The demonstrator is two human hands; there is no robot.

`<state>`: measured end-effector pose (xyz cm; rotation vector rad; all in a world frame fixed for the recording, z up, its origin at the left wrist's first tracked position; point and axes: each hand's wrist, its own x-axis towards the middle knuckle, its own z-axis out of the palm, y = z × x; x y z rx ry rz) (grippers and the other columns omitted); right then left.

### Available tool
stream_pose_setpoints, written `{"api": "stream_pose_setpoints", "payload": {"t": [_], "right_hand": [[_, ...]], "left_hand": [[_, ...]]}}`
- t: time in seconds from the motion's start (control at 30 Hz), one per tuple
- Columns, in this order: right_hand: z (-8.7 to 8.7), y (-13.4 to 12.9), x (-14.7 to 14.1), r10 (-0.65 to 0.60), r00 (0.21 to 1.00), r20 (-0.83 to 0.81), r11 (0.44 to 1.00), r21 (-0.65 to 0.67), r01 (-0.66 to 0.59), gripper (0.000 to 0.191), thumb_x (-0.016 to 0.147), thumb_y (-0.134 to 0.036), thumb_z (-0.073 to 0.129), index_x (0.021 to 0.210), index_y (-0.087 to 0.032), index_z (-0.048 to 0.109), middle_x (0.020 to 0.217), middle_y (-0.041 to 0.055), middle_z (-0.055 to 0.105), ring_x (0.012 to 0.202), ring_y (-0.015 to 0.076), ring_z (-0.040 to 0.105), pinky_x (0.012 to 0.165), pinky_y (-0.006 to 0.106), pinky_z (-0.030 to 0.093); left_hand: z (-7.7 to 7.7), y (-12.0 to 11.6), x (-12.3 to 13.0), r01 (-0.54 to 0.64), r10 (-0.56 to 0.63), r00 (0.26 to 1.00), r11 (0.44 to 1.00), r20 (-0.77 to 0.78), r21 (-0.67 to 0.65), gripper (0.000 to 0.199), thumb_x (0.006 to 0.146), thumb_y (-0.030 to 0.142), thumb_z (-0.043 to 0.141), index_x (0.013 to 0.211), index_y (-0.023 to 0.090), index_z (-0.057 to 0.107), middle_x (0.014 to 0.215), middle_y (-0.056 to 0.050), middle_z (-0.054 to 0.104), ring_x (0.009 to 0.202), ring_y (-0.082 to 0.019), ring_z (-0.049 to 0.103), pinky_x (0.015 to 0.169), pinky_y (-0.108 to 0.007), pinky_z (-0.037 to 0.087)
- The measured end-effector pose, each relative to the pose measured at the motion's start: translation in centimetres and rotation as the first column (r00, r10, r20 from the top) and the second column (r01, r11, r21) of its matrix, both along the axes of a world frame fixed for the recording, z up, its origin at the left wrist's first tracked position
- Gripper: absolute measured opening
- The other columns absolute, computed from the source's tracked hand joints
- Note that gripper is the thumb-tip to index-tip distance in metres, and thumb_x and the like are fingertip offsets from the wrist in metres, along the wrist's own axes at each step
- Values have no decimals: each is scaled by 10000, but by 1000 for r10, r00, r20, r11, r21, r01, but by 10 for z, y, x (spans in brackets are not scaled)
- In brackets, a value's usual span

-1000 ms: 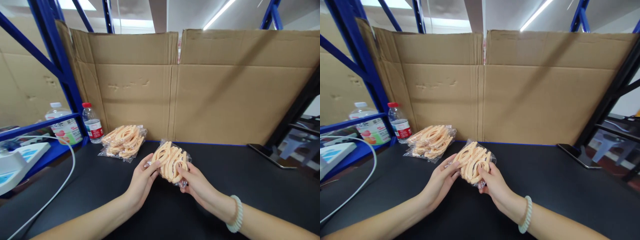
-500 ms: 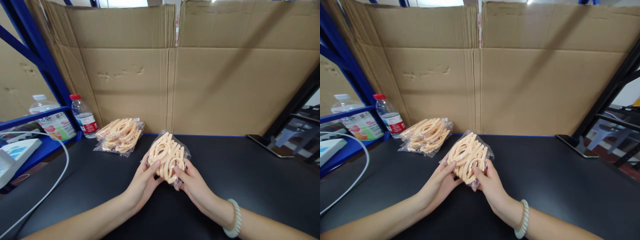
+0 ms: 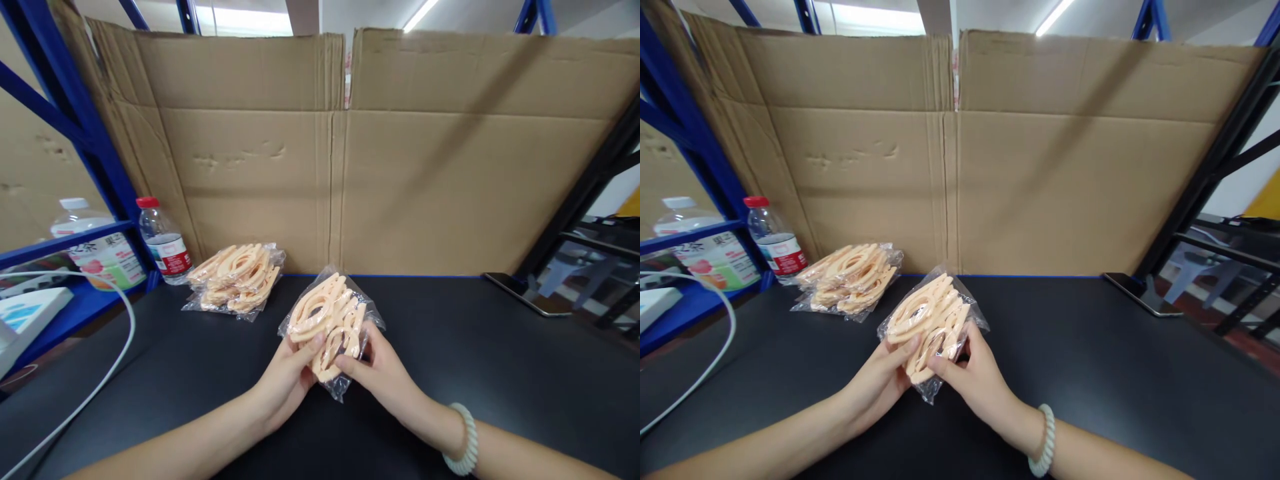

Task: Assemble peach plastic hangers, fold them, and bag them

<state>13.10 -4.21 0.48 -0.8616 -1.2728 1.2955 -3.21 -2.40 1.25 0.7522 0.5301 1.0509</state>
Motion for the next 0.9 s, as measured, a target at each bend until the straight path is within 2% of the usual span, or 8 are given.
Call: {"api": "stream_pose_setpoints", "payload": {"t": [0.13, 0.23, 0.37, 0.5, 0.6, 0.7, 0.8, 0.9], "right_hand": [[12, 10, 21, -3, 969, -247, 957, -281, -69, 372, 816, -533, 641, 1009, -215, 622, 996, 66, 659, 934, 232, 609, 826, 392, 503], [18, 27, 44, -71, 917, -392, 926, -367, -85, 249, 793, -430, 690, 907, -212, 656, 910, 33, 669, 854, 180, 617, 824, 338, 496], [19, 45, 68, -40, 941, -337, 957, -282, -60, 230, 730, -317, 771, 918, -218, 684, 898, 18, 673, 853, 158, 614, 806, 300, 480], [17, 51, 76, -29, 970, -241, 987, -160, -11, 204, 666, -255, 818, 826, -210, 699, 890, 10, 648, 886, 157, 594, 847, 308, 464], [15, 52, 76, -56, 975, -214, 994, -101, 35, 210, 637, -257, 831, 790, -226, 692, 930, 1, 635, 869, 150, 580, 846, 320, 461], [14, 53, 75, -116, 982, -146, 993, -25, 113, 238, 621, -273, 833, 799, -228, 682, 935, 7, 616, 841, 151, 558, 802, 308, 464], [14, 55, 76, -179, 980, -91, 983, 26, 182, 245, 616, -300, 827, 765, -220, 650, 931, 10, 603, 798, 146, 535, 759, 296, 459], [9, 58, 78, -204, 979, -21, 977, 63, 205, 227, 626, -303, 809, 702, -208, 618, 864, 0, 598, 744, 133, 518, 711, 281, 445]], "left_hand": [[7, 1, -2, -58, 55, 996, 997, -67, -48, 635, 846, 156, 689, 1417, 220, 418, 1174, -126, 702, 1020, -269, 692, 808, -337, 597], [11, 2, -3, -104, 92, 986, 991, -138, -83, 634, 824, 150, 709, 1396, 217, 441, 1138, -121, 718, 947, -262, 717, 710, -314, 620], [13, 6, -6, -140, 122, 970, 987, -211, -76, 595, 789, 149, 738, 1334, 205, 507, 1116, -114, 728, 877, -254, 730, 612, -292, 625], [12, 13, -9, -163, 153, 955, 987, -253, -19, 529, 746, 161, 776, 1239, 180, 585, 1109, -113, 730, 806, -230, 731, 582, -275, 621], [11, 20, -13, -169, 173, 945, 985, -277, 41, 506, 728, 211, 797, 1196, 171, 611, 1113, -118, 727, 825, -238, 728, 599, -268, 615], [11, 28, -20, -178, 234, 916, 965, -326, 194, 494, 729, 289, 798, 1176, 171, 623, 1127, -118, 721, 951, -280, 707, 700, -309, 618], [12, 38, -31, -128, 367, 828, 860, -424, 494, 474, 769, 347, 759, 1187, 166, 630, 1121, -113, 723, 1105, -307, 645, 915, -381, 558], [12, 46, -44, 72, 518, 695, 641, -499, 764, 447, 851, 309, 668, 1275, 189, 589, 1203, -107, 690, 1205, -296, 582, 1059, -419, 443]]}}
